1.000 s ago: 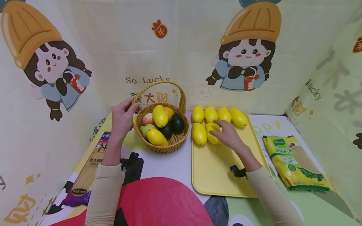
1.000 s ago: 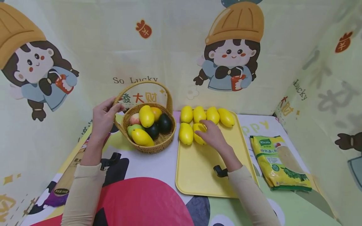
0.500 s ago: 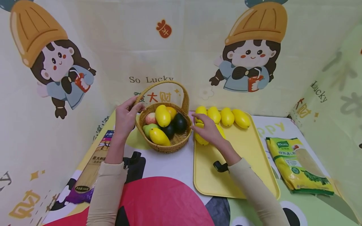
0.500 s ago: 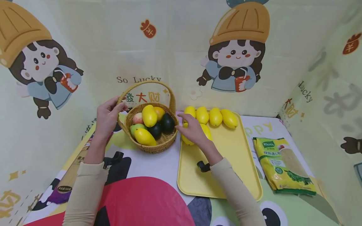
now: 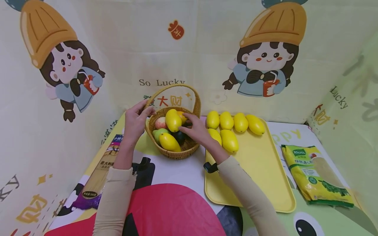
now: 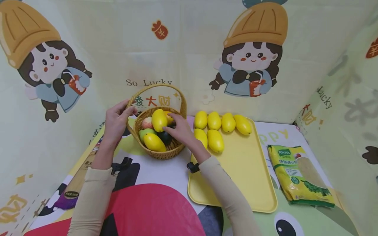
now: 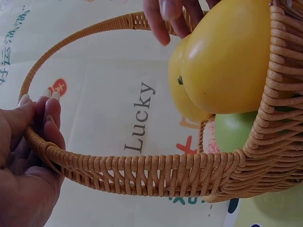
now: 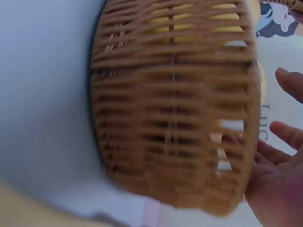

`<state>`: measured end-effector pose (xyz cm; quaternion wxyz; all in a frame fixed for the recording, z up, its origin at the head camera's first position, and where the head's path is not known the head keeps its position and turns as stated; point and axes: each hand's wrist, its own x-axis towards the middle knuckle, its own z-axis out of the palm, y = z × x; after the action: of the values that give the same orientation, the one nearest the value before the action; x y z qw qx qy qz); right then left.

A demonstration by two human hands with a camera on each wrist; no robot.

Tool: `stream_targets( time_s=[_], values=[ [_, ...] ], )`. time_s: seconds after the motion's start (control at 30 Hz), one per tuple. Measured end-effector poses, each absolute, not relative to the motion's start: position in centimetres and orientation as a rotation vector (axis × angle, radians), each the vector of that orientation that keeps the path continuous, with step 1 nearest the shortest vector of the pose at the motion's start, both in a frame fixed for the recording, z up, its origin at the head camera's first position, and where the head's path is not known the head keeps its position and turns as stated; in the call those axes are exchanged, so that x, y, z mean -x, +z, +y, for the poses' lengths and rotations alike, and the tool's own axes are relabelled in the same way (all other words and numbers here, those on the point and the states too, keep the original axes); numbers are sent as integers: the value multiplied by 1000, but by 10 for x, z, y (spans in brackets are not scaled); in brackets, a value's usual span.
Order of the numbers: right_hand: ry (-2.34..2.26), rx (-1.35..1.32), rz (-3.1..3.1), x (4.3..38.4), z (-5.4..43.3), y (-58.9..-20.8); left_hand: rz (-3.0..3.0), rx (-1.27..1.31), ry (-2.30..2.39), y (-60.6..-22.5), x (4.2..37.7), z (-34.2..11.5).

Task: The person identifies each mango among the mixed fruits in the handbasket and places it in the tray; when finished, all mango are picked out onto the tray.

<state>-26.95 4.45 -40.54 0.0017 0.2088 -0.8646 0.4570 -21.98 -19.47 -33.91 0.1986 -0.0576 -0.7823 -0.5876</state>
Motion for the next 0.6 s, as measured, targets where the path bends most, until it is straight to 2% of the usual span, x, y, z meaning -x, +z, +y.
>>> stream_targets(
  time_s=[0.3, 0.6],
  values=[
    [1338, -540, -2792, 273, 11, -406, -2193, 155, -1636, -339, 219, -195],
    [1275, -473, -2821, 276, -2, -404, -2191, 160, -1638, -340, 220, -194]
  ],
)
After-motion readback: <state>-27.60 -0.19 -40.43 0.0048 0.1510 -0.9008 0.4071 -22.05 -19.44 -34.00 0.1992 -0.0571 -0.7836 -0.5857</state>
